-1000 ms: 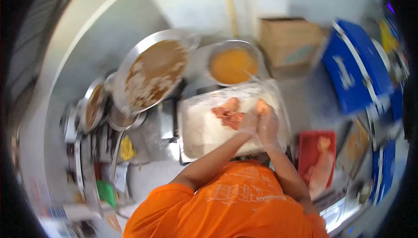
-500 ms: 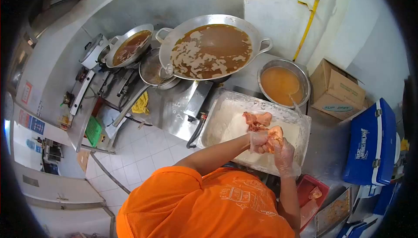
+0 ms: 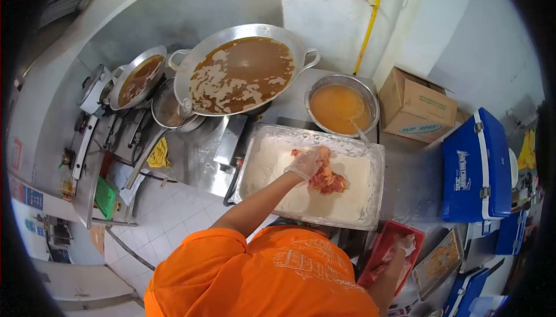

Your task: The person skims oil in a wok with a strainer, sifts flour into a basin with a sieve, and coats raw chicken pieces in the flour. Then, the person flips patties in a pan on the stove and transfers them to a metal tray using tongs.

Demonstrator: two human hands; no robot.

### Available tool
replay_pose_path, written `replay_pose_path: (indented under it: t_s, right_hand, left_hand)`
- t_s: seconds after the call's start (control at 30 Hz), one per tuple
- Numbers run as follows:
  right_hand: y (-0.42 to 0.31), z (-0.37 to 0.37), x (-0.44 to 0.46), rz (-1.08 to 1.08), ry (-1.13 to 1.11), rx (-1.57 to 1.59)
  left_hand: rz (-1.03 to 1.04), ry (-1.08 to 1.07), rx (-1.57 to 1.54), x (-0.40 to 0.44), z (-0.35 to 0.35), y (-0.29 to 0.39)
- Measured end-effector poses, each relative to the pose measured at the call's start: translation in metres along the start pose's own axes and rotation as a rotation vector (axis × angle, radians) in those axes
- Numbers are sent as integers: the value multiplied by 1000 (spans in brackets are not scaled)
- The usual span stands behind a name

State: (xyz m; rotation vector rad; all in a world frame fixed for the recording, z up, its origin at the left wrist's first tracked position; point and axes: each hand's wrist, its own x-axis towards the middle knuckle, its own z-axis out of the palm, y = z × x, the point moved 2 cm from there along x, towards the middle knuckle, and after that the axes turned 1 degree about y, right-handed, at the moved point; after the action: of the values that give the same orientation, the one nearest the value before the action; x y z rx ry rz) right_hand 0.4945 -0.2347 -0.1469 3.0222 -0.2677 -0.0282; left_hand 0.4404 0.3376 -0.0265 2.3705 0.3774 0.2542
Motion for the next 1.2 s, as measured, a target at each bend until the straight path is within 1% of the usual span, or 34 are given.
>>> replay_pose_path:
  t_s: [0.07, 0.17, 0.27, 0.3, 0.33, 0.37, 0.4, 0.43, 0.47, 0.5, 0.57, 0.6, 0.63, 0.67, 0.73, 0.77, 0.8, 0.83, 0.87, 0.9, 0.93, 0.97, 1.0, 1.03, 1.07, 1.1, 1.13, 1.17, 1.2]
  right_hand:
    - [-6, 7, 10, -103, -89, -62]
    - [13, 14, 24, 28, -110, 216]
    - [25, 8, 26, 69, -102, 325]
    - [24, 2, 30, 82, -27, 385]
    - [17, -20, 25, 93, 46, 445]
    - [1, -57, 11, 107, 115, 504]
    - [-24, -95, -6, -205, 230, 675]
    - [-57, -116, -20, -274, 215, 795]
    - [-91, -137, -34, -344, 191, 914]
    - [-132, -166, -44, -393, 155, 845]
    - [-215, -224, -65, -497, 93, 710]
    - [-239, -207, -66, -520, 87, 911]
    - [-263, -189, -66, -548, 79, 1109]
    - [-285, -198, -79, -705, 344, 973]
    - [-317, -202, -80, -507, 22, 990]
    - [-326, -203, -78, -458, -78, 1035]
    - [-332, -203, -74, -399, -176, 1081]
    - [-339, -199, -66, -401, -250, 999]
    - [-342, -191, -61, -391, -329, 920]
    - [-346, -188, -63, -544, -247, 950]
    - [-351, -188, -65, -617, -175, 936]
    - [-355, -187, -67, -687, -99, 920]
    - [-360, -187, -69, -676, -41, 869]
    - [-362, -184, -74, -630, -1, 910]
    - [-363, -189, -77, -617, -28, 991]
    - [-365, -194, -80, -604, -53, 1073]
    - [-363, -208, -82, -647, -61, 1167]
    - [-361, -221, -82, -691, -72, 1259]
    - [-374, -208, -80, -624, -233, 1376]
  left_hand:
    - [16, 152, -1, 1, 0, 1]
    - [79, -27, -179, 10, 1, 4]
    - [130, 88, -216, 4, -5, 20]
    - [111, 97, -214, 1, -7, 26]
    - [90, 108, -211, -5, -12, 39]
    - [67, 112, -208, -12, -18, 53]
    - [39, -17, -248, -21, -27, 79]
    - [13, -159, -287, -30, -28, 99]
    - [63, -230, -381, -37, -4, 106]
    - [116, -296, -475, -42, 19, 115]
    - [-114, -394, -700, -51, 13, 155]
    - [-234, -445, -812, -56, 16, 172]
    - [-18, -50, -601, -49, 63, 144]
    - [-92, -7, -379, -40, 101, 108]
    - [-295, 90, -317, -25, 82, 104]
    - [-438, 127, -477, -29, 38, 115]
    - [-382, 182, -376, -25, 37, 102]
    - [-320, 230, -278, -20, 47, 85]
    - [-180, 231, -112, -14, 59, 65]
    - [-64, 230, 55, -13, 58, 60]
    - [49, 248, 224, -12, 56, 56]
    - [-14, 246, 95, -10, 44, 62]
    - [-76, 253, -33, -8, 33, 67]
    - [-302, 204, -455, -6, 30, 68]
    - [-542, 135, -865, -6, 28, 72]
    - [-552, 202, -775, -10, 14, 89]
    - [-468, 197, -865, -15, 16, 85]
    - [-385, 185, -957, -20, 19, 81]
    - [-226, 95, -1235, -20, 34, 62]
